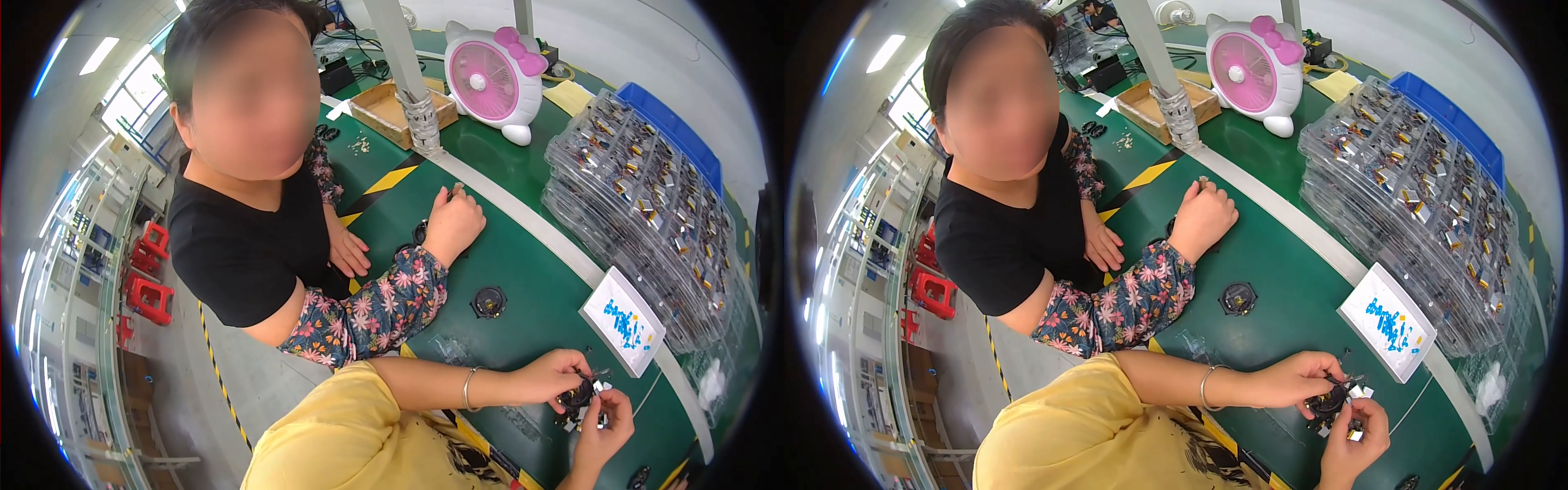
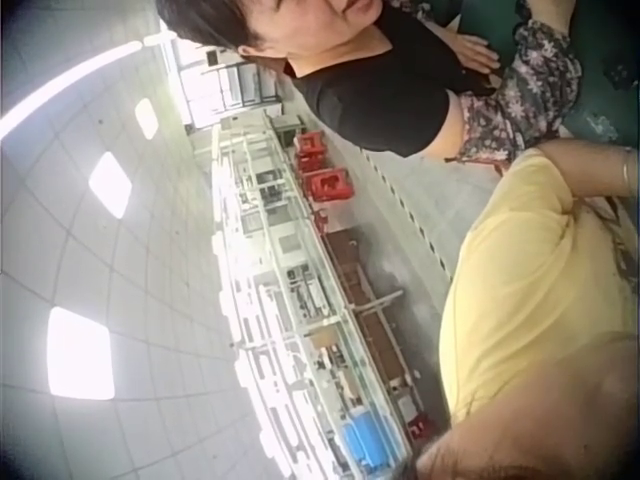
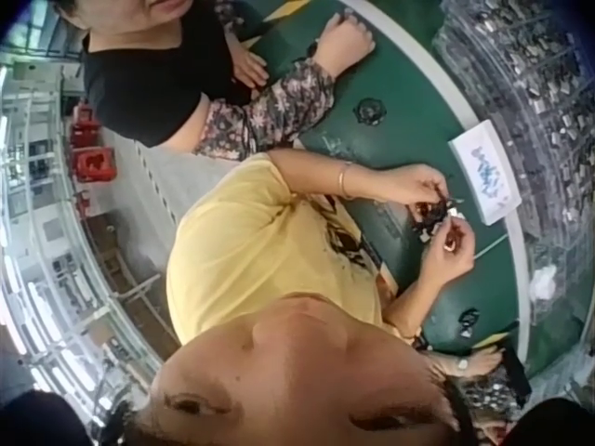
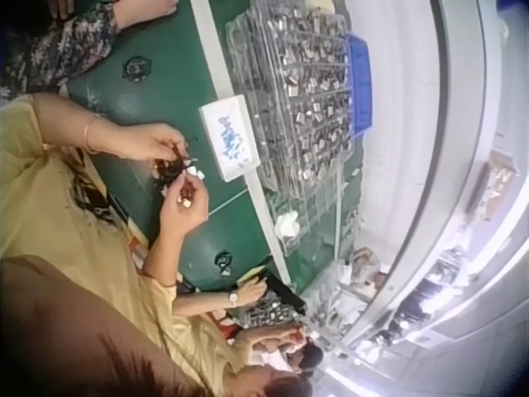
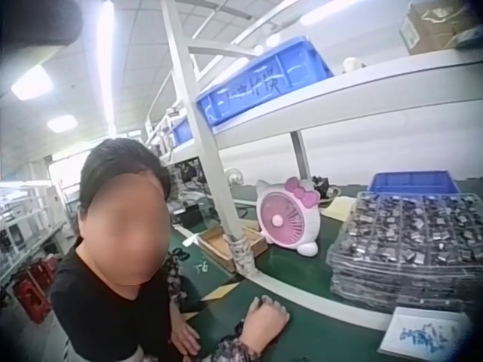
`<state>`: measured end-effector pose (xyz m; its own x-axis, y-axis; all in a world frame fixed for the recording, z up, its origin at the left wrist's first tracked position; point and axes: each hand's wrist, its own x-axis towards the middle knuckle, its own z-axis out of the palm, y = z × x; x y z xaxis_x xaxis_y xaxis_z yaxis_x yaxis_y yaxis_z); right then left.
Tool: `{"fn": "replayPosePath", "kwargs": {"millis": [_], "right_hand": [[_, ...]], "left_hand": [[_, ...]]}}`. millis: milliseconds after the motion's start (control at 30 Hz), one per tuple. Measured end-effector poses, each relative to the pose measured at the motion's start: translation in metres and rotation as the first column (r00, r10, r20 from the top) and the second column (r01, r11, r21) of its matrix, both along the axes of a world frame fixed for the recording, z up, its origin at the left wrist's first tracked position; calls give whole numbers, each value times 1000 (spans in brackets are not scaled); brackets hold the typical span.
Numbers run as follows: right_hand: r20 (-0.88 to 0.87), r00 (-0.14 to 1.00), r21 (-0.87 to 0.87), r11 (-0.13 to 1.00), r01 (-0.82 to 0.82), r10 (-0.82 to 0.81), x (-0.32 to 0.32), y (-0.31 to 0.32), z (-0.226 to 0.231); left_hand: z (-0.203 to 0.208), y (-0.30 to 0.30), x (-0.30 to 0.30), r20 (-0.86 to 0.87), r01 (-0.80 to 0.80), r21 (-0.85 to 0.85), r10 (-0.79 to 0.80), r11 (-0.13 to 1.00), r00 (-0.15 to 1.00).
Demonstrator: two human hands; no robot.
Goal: The person assembles small electronic components into circular housings by hand on a factory production line.
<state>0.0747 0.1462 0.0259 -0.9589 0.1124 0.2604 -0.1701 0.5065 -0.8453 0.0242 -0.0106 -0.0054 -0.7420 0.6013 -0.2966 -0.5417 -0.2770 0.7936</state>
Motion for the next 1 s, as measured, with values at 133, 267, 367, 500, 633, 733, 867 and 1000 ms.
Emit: {"fn": "replayPosePath", "kwargs": {"millis": [133,267,367,500,633,733,867,1000], "right_hand": [[22,1000,-3,1000,2,-2,1,-1,-1],[-47,999,13,1000,19,-19,-2,-7,3],[-101,995,41,999,-6,11,-4,-7,2],[-106,994,93,995,-25,35,-3,-9,4],[-124,990,153,987,-50,69,-7,-12,5],[-136,989,180,983,-32,57,-4,-13,5],[-163,983,228,973,-45,84,-5,-12,7],[-150,981,250,965,-79,120,-6,-9,8]], "left_hand": [[6,-4,-2,-9,21,16,-21,1000,1000],[3,-2,-2,-1,-24,30,24,999,1000],[-1,3,0,-38,-26,33,27,999,999],[-3,7,3,-114,-1,66,9,998,993],[-2,3,3,-79,-11,40,14,999,997],[1,3,5,-58,6,80,-1,997,998],[3,2,5,-94,7,81,0,997,996],[5,3,5,-87,-24,74,31,997,996]]}}
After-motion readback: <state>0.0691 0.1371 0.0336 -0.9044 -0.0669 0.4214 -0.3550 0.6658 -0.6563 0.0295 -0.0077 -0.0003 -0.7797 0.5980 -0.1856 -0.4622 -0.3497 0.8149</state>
